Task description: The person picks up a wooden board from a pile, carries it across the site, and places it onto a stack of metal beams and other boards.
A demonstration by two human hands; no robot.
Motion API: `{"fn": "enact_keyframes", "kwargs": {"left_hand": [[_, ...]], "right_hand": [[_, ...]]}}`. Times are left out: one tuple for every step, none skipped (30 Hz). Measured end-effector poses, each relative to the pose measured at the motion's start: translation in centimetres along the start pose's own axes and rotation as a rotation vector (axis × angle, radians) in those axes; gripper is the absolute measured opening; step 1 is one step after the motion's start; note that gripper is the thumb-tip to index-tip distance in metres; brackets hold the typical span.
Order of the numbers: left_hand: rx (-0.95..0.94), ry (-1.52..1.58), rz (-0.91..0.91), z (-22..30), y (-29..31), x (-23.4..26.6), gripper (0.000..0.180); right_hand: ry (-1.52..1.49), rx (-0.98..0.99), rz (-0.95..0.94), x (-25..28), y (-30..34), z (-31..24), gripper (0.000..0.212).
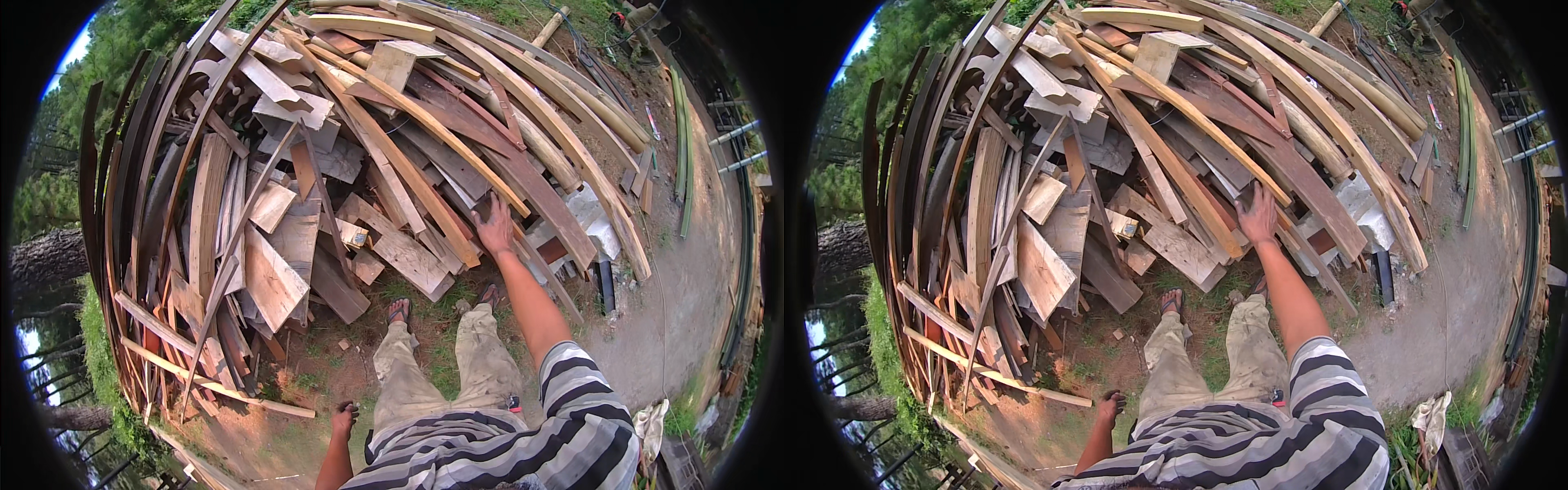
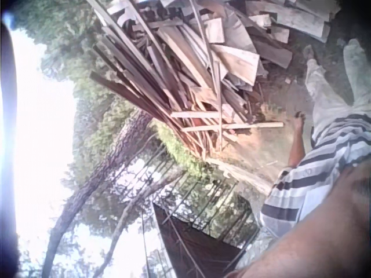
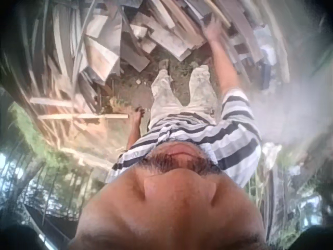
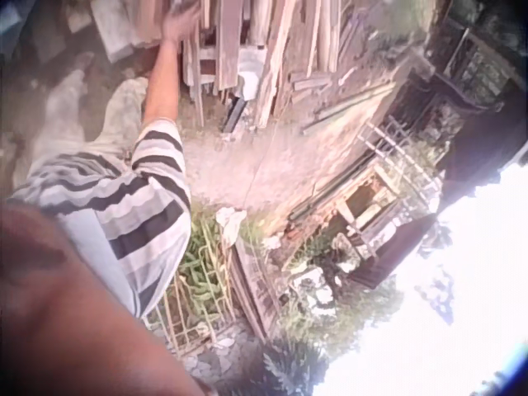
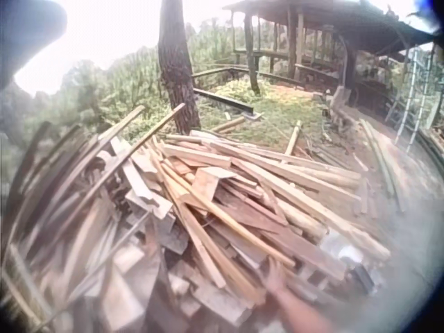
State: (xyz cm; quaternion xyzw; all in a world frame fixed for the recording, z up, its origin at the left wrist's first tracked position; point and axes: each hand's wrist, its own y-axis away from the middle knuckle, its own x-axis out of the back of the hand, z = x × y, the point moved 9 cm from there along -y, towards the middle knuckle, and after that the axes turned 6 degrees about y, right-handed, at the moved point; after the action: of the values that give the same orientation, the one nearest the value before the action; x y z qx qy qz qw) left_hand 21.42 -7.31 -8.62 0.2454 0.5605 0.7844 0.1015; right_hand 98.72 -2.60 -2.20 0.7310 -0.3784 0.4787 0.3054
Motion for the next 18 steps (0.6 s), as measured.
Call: {"fn": "enact_keyframes", "kwargs": {"left_hand": [[0.012,0.001,-0.007,-0.9,0.4,-0.4,0.036],[0.024,-0.002,-0.016,-1.7,0.8,-0.8,0.038],[0.043,0.005,-0.008,-2.4,1.1,-1.2,0.039],[0.028,0.03,-0.002,-2.8,1.3,-1.8,0.037],[0.011,0.052,0.002,-3.1,1.5,-2.3,0.036],[-0.008,0.063,-0.013,-2.8,1.6,-3.4,0.034],[-0.029,0.04,-0.029,-2.4,1.7,-4.4,0.034],[-0.041,0.034,-0.04,-1.9,1.7,-5.1,0.035],[-0.048,0.031,-0.041,-1.7,1.8,-5.5,0.035],[-0.056,0.026,-0.042,-1.5,1.9,-5.9,0.035],[-0.06,0.037,-0.037,-1.2,1.8,-6.1,0.035],[-0.075,0.04,-0.041,-1.0,1.5,-6.2,0.034],[-0.091,0.041,-0.046,-0.9,1.1,-6.3,0.034],[-0.108,0.041,-0.053,-0.6,0.7,-6.4,0.034],[-0.112,0.039,-0.048,-0.3,0.7,-6.3,0.034],[-0.117,0.037,-0.044,0.1,0.6,-6.2,0.035],[-0.122,0.035,-0.041,0.5,0.5,-6.3,0.035],[-0.122,0.016,-0.041,1.0,0.7,-6.3,0.036]], "right_hand": [[0.052,-0.016,0.044,-0.5,-1.7,-0.8,0.079],[0.105,-0.036,0.089,-0.9,-2.8,-1.3,0.082],[0.105,-0.057,0.001,-1.7,-3.7,-2.3,0.084],[0.108,-0.072,-0.083,-2.1,-4.7,-3.4,0.086],[0.113,-0.089,-0.166,-2.9,-5.4,-4.2,0.089],[0.153,-0.047,-0.121,-2.6,-6.2,-4.1,0.089],[0.194,-0.008,-0.075,-3.0,-7.0,-3.7,0.089],[0.235,0.029,-0.028,-3.2,-7.7,-3.2,0.09],[0.22,0.014,-0.063,-3.8,-8.0,-3.3,0.089],[0.206,-0.002,-0.098,-4.3,-8.3,-3.3,0.089],[0.192,-0.02,-0.131,-4.7,-8.6,-3.2,0.088],[0.178,-0.03,-0.165,-5.1,-8.9,-2.8,0.089],[0.165,-0.04,-0.198,-5.4,-9.2,-2.3,0.089],[0.151,-0.052,-0.229,-5.5,-9.5,-1.8,0.09],[0.205,-0.03,-0.231,-5.3,-9.7,-2.3,0.09],[0.205,-0.011,-0.2,-4.9,-9.6,-2.8,0.088],[0.206,0.006,-0.169,-4.3,-9.4,-3.2,0.086],[0.204,0.022,-0.145,-4.0,-8.7,-3.6,0.084]]}}
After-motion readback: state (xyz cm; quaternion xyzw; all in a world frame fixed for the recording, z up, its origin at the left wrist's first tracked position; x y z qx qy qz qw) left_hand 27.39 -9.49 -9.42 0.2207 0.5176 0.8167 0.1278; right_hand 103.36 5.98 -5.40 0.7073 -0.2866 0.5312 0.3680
